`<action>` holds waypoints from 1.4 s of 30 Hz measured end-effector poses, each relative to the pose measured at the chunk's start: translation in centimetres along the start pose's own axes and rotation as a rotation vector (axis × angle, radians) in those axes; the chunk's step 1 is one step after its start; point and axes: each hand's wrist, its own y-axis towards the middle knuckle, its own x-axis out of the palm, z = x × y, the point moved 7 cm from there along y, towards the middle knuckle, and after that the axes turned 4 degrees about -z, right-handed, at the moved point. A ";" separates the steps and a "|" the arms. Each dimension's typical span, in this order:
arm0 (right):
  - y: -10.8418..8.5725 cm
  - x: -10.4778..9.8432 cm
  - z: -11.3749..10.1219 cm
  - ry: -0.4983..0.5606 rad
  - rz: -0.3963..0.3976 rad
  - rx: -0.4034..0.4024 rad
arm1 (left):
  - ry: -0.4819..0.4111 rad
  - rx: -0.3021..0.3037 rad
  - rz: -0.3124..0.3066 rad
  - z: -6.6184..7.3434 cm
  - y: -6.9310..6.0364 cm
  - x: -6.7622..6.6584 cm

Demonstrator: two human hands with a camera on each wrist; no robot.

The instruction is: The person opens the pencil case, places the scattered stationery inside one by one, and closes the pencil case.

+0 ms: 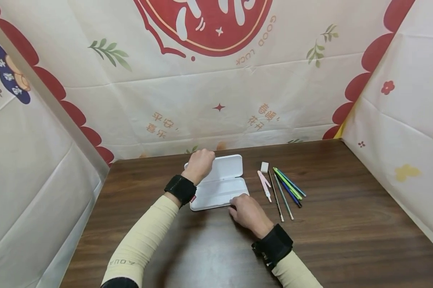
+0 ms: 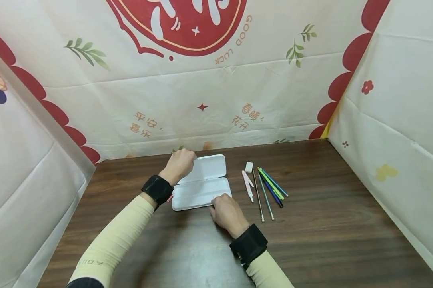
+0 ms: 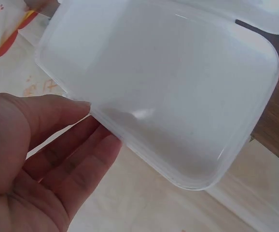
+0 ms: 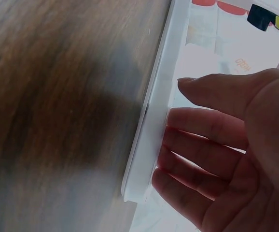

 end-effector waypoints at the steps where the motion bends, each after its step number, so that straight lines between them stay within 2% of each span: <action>1: 0.0 0.0 0.0 -0.001 -0.003 0.001 | -0.001 -0.001 -0.001 -0.1 0.1 0.1; 10: -0.2 -0.1 -0.2 0.002 -0.011 0.008 | -0.027 -0.032 -0.032 -1.1 1.3 1.4; 16: -0.1 -0.1 -0.1 -0.002 -0.008 0.006 | -0.054 -0.060 -0.039 -1.5 1.9 2.1; 24: -0.1 0.1 0.0 -0.009 -0.025 0.007 | -0.095 -0.090 -0.079 -2.2 2.5 3.3; 29: -0.1 0.0 -0.1 -0.019 -0.018 0.007 | -0.097 -0.084 -0.065 -2.4 2.6 3.8; 36: -0.2 0.0 -0.2 -0.026 -0.024 0.017 | -0.107 -0.096 -0.063 -2.4 2.3 4.0; 42: -0.2 -0.1 -0.1 -0.020 -0.005 0.040 | -0.108 -0.111 -0.057 -2.1 2.1 3.2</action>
